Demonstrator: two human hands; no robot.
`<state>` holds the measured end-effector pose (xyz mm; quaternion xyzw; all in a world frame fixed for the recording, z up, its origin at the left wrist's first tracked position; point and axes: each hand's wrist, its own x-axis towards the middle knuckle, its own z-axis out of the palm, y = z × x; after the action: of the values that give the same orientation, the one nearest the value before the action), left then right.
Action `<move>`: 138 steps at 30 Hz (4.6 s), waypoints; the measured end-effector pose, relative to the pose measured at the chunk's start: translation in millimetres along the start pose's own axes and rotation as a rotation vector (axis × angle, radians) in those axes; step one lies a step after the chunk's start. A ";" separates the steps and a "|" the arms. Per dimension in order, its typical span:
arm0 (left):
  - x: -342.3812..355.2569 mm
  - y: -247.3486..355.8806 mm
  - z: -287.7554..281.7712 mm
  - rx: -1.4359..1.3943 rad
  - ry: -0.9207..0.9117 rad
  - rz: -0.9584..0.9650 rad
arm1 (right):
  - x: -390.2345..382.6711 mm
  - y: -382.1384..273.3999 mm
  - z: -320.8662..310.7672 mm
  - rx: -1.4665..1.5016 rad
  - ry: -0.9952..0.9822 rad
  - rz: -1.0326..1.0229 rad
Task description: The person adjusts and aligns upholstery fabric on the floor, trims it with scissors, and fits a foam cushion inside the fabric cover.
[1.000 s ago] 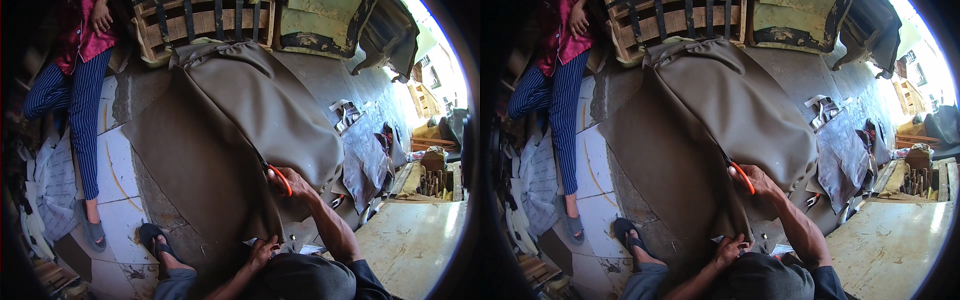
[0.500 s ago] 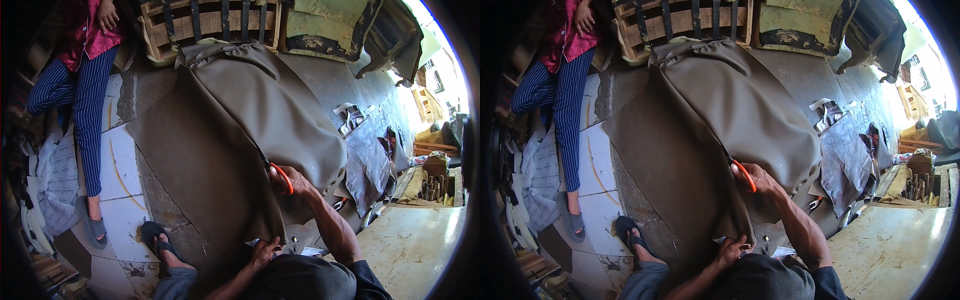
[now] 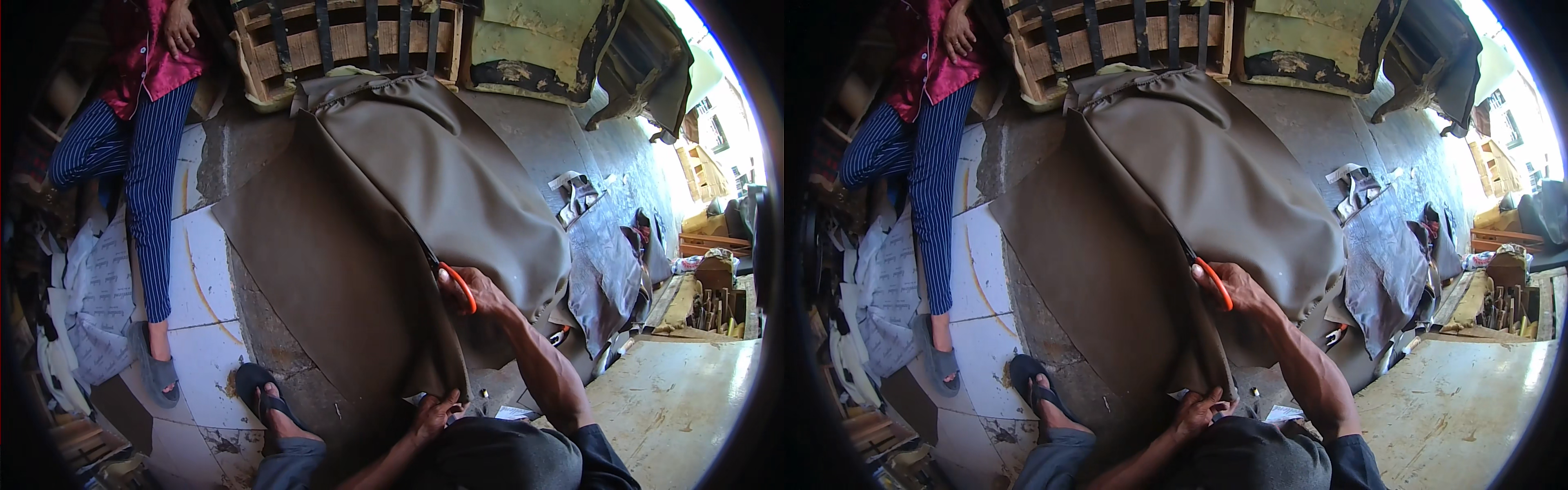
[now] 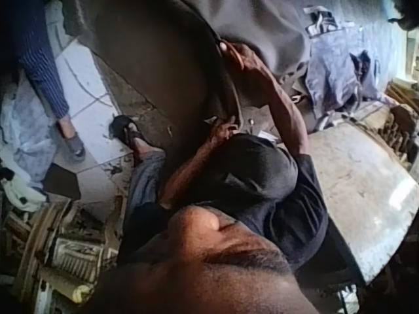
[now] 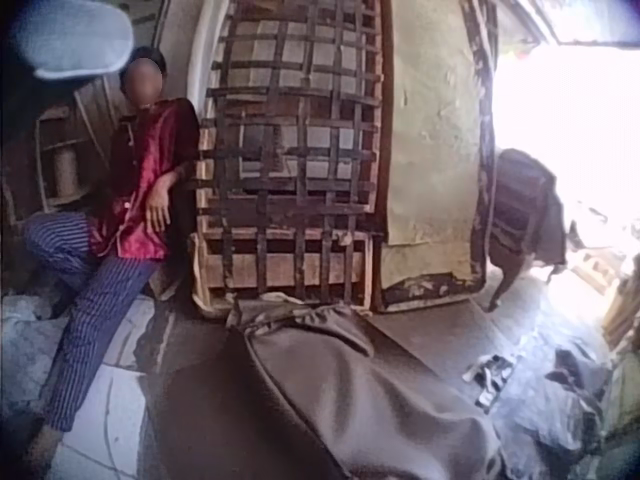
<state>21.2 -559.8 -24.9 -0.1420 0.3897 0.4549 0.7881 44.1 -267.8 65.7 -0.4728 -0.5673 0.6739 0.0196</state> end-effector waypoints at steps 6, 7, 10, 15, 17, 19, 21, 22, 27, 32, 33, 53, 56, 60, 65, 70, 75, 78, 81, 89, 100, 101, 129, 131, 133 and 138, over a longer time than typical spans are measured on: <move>3.6 -2.2 0.4 0.023 0.013 -0.007 | 11.9 6.7 -7.1 -0.024 -0.001 -0.007; 4.5 -1.7 -0.7 0.031 -0.004 -0.031 | 12.5 7.1 -8.0 -0.034 -0.012 -0.010; 5.7 -6.9 -7.1 0.043 0.006 -0.042 | 11.6 -2.6 0.6 -0.029 0.016 -0.014; 10.2 -12.1 -12.6 0.054 -0.006 -0.010 | 19.1 -1.4 -5.0 -0.045 0.001 -0.014; 4.1 -3.8 -6.7 0.141 -0.035 -0.043 | 20.7 -1.6 -5.0 -0.050 0.002 -0.015; 10.4 -14.3 -11.9 0.123 -0.011 0.005 | 24.8 -1.9 -2.1 -0.028 -0.001 -0.026; 8.5 -13.1 -9.9 0.106 0.014 0.047 | 27.6 -5.9 -2.2 -0.051 0.000 -0.018; 7.0 -11.7 -9.8 0.120 0.030 0.004 | 28.8 -7.3 -1.9 -0.074 0.003 -0.012; 1.6 -2.0 -2.6 0.208 0.023 0.023 | 25.6 -15.9 1.0 -0.071 0.003 -0.015; -4.4 4.5 -0.4 0.376 0.012 0.006 | 32.1 -18.6 1.6 -0.066 0.020 -0.004; -5.5 6.9 0.0 0.374 0.013 0.007 | 33.4 -16.5 0.6 -0.054 -0.005 -0.002; -5.7 8.1 1.0 0.535 0.080 -0.041 | 52.0 -19.4 0.2 -0.118 -0.044 -0.050; -3.7 5.9 -0.2 0.453 0.076 -0.068 | 53.9 -24.3 4.9 -0.085 0.016 -0.065; -3.0 8.4 -2.5 0.572 0.076 -0.078 | 53.6 -30.2 0.2 -0.172 0.007 -0.062; 2.0 -7.0 -13.6 0.522 0.079 -0.005 | 58.8 -34.8 6.4 -0.180 -0.003 -0.085; 16.3 -29.8 -32.5 0.495 0.088 -0.008 | 60.5 -40.4 12.8 -0.186 0.026 -0.014; 6.0 -13.7 -14.7 0.422 0.066 0.011 | 69.4 -39.6 4.8 -0.167 0.021 -0.061; 8.5 -15.8 -18.4 0.455 0.044 0.024 | 69.7 -43.9 6.4 -0.187 0.022 -0.037; 6.1 -14.7 -17.9 0.456 0.057 0.018 | 67.5 -56.1 14.1 -0.163 0.045 -0.051; -12.0 15.2 4.6 0.523 0.028 -0.006 | 78.1 -51.8 7.1 -0.158 0.065 -0.068; 1.8 -5.9 -12.1 0.463 -0.008 0.009 | 82.5 -66.3 8.7 -0.191 0.056 -0.097; 4.3 -4.5 -6.5 0.450 -0.011 0.032 | 79.4 -69.0 1.8 -0.210 0.075 -0.087; -5.9 6.4 -6.4 0.405 -0.016 0.014 | 100.9 -87.1 15.4 -0.237 0.066 -0.218; -7.1 5.9 -1.4 0.429 0.002 0.054 | 104.6 -84.1 11.3 -0.290 0.086 -0.161; 0.7 -2.8 -15.9 0.387 0.003 0.003 | 103.3 -91.1 22.5 -0.246 0.077 -0.179; 13.3 -39.1 -37.0 0.727 -0.106 0.560 | 104.7 -96.9 22.4 -0.263 0.078 -0.197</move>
<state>39.3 -594.5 -64.2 0.2778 0.5066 0.4907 0.6523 -77.9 -191.1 75.2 -0.4395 -0.6931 0.5696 0.0454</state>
